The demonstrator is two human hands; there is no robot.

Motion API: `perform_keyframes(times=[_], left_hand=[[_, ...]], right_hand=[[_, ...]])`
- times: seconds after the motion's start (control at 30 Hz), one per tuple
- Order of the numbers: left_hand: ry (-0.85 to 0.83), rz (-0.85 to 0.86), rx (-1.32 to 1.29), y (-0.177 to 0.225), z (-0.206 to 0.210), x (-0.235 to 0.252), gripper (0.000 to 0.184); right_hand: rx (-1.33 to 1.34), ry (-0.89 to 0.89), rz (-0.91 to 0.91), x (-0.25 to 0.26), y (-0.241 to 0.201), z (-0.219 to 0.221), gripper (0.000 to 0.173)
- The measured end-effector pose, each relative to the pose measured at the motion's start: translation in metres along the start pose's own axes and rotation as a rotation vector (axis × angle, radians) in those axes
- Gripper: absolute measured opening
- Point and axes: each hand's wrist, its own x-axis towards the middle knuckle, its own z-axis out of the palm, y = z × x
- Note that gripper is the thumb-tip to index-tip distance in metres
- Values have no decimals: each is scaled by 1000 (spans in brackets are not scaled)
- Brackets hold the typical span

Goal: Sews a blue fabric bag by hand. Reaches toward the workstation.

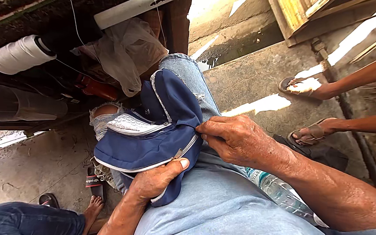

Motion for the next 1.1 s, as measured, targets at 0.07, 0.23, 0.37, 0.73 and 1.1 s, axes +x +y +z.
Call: perform_keyframes(times=[0.07,0.23,0.37,0.73,1.1], left_hand=[[-19,-2,12,-2,2,1,12],[-73,19,123,-6,4,7,9],[-96,62,211,-11,2,9,7],[-90,116,289,-19,-2,11,7],[-4,115,-73,-6,-33,-13,17]], right_hand=[[-60,-30,8,1,-2,-2,19],[-333,-80,-108,3,-6,2,13],[-231,-100,-70,10,0,5,12],[9,-187,337,23,-9,10,12],[127,-216,91,19,-16,-17,17]])
